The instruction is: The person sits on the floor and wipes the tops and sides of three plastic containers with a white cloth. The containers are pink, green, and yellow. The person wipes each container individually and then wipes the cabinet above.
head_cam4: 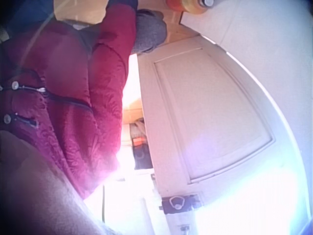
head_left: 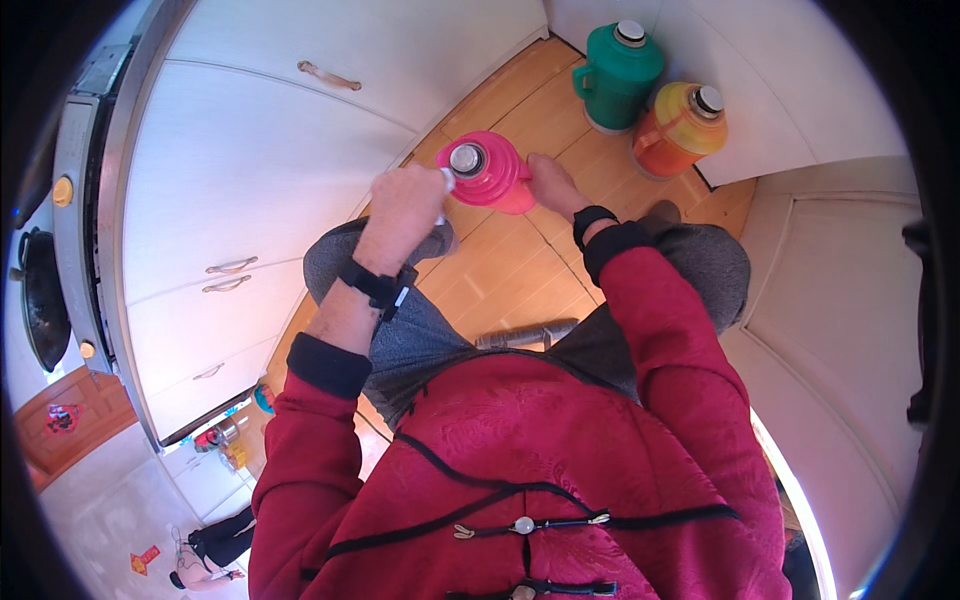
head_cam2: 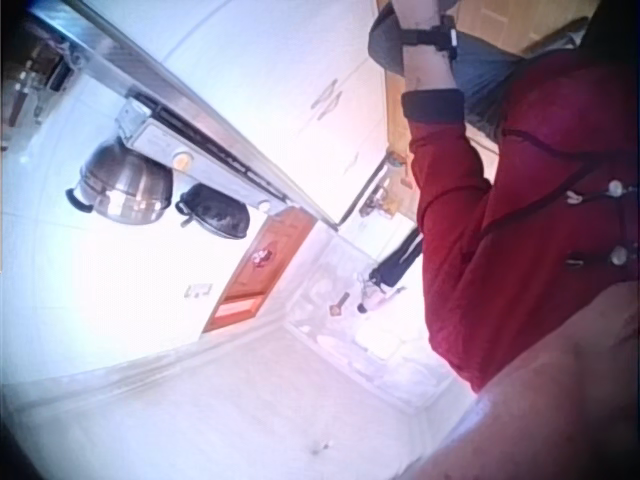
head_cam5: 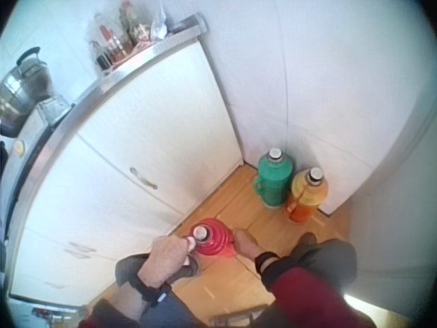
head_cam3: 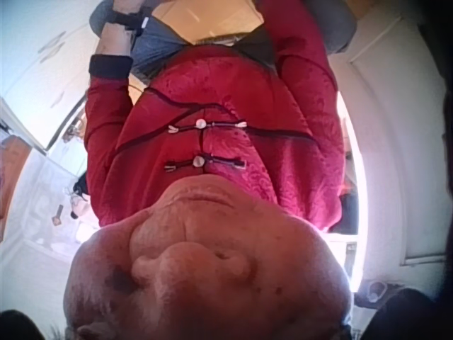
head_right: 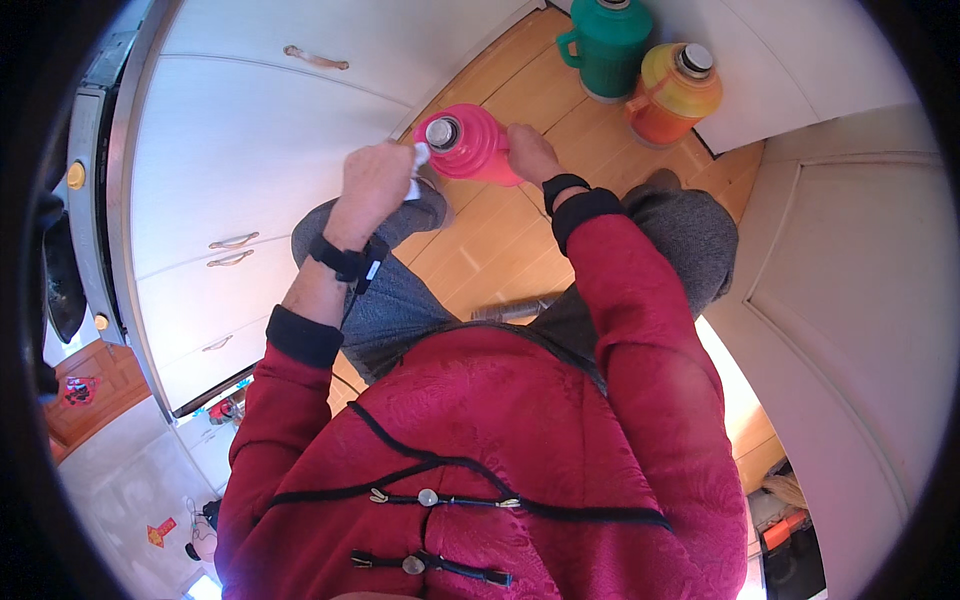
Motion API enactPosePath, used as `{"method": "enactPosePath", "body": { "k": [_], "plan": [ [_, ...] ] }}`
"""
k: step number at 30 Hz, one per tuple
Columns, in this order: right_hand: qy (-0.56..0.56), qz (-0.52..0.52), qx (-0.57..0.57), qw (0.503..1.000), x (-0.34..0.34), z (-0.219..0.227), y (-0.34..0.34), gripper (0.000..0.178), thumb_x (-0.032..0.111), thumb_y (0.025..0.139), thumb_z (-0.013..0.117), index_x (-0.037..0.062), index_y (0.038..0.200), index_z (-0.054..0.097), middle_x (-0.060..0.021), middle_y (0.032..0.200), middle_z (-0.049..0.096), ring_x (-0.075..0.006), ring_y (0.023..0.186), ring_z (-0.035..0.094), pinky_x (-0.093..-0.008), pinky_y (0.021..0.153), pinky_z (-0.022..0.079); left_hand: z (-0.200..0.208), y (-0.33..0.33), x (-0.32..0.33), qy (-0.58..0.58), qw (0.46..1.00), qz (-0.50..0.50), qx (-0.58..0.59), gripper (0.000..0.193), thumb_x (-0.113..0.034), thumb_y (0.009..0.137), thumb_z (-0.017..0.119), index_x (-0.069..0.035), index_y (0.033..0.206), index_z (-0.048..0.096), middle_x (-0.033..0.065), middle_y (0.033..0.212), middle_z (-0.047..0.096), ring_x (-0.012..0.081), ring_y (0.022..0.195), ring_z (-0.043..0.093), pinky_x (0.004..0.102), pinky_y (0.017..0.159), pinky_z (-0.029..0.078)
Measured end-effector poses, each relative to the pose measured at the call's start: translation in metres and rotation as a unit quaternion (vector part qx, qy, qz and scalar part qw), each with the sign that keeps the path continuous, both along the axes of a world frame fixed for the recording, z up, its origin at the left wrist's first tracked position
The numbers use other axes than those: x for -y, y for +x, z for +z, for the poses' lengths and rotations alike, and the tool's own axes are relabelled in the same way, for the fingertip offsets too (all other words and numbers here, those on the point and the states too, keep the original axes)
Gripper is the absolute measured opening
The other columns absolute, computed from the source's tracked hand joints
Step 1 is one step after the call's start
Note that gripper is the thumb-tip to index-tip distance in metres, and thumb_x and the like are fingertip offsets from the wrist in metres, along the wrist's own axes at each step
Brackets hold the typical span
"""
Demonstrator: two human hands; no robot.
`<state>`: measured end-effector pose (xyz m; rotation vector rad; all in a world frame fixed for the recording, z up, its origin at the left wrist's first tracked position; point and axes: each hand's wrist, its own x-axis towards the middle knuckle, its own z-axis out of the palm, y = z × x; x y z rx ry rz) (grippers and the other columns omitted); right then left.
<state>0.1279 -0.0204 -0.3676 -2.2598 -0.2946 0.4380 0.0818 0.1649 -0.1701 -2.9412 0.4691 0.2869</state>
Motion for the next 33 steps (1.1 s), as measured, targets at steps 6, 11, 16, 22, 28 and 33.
{"method": "enactPosePath", "body": {
  "k": [6,11,16,22,28,33],
  "plan": [
    [0.01,0.012,0.004,1.0,0.003,0.0,0.0,0.017,0.006,0.08,0.057,-0.0031,0.094,0.062,-0.0268,0.099,0.062,-0.0427,0.098,0.059,-0.0463,0.081,0.049,-0.012,-0.012,-0.002,-0.075,0.996,-0.02,0.049,0.015,-0.009,0.077,0.06,-0.01,0.091,0.066,0.014,0.081,0.064,0.0325,0.071,0.066,0.042,0.06,0.052],
    [0.033,-0.009,-0.018,0.999,0.006,0.01,-0.003,0.017,0.008,0.08,0.058,-0.0031,0.093,0.061,-0.0261,0.098,0.062,-0.0426,0.097,0.059,-0.0464,0.081,0.048,-0.025,0.002,-0.042,-0.032,0.97,0.24,0.0,0.018,-0.012,0.082,0.056,-0.012,0.097,0.065,0.015,0.098,0.066,0.0338,0.082,0.066,0.0473,0.069,0.051],
    [0.0,-0.002,-0.007,1.0,0.002,0.011,0.0,0.017,0.01,0.08,0.06,-0.0025,0.091,0.06,-0.0256,0.095,0.062,-0.0427,0.095,0.059,-0.0465,0.078,0.048,-0.025,0.011,-0.028,-0.173,0.97,0.11,0.128,0.037,-0.006,0.08,0.055,-0.016,0.116,0.058,0.0134,0.098,0.062,0.0342,0.084,0.063,0.0447,0.069,0.05],
    [0.002,0.001,-0.011,1.0,0.004,0.008,0.0,0.018,0.013,0.079,0.063,-0.0018,0.088,0.059,-0.0264,0.094,0.062,-0.0425,0.093,0.059,-0.0465,0.077,0.048,-0.042,-0.002,0.0,-0.05,0.987,-0.069,0.136,0.053,-0.006,0.076,0.059,-0.012,0.128,0.05,0.0109,0.1,0.053,0.0277,0.077,0.06,0.0379,0.063,0.051],
    [-0.003,0.001,-0.009,1.0,0.003,0.007,0.0,0.022,0.019,0.081,0.064,-0.0016,0.089,0.059,-0.0257,0.095,0.062,-0.0423,0.093,0.06,-0.0465,0.077,0.048,-0.057,-0.024,0.006,-0.047,0.984,0.021,0.172,0.06,-0.003,0.073,0.061,-0.007,0.131,0.044,0.0132,0.101,0.051,0.029,0.078,0.059,0.0389,0.063,0.05],
    [0.003,-0.003,0.002,1.0,0.004,-0.002,0.001,0.024,0.021,0.082,0.063,-0.0016,0.091,0.06,-0.0261,0.095,0.062,-0.0412,0.095,0.06,-0.046,0.077,0.048,-0.045,-0.037,0.009,-0.089,0.984,0.11,0.105,0.044,-0.007,0.082,0.053,-0.004,0.126,0.048,0.0129,0.095,0.053,0.029,0.077,0.06,0.0401,0.061,0.049]
  ]
}}
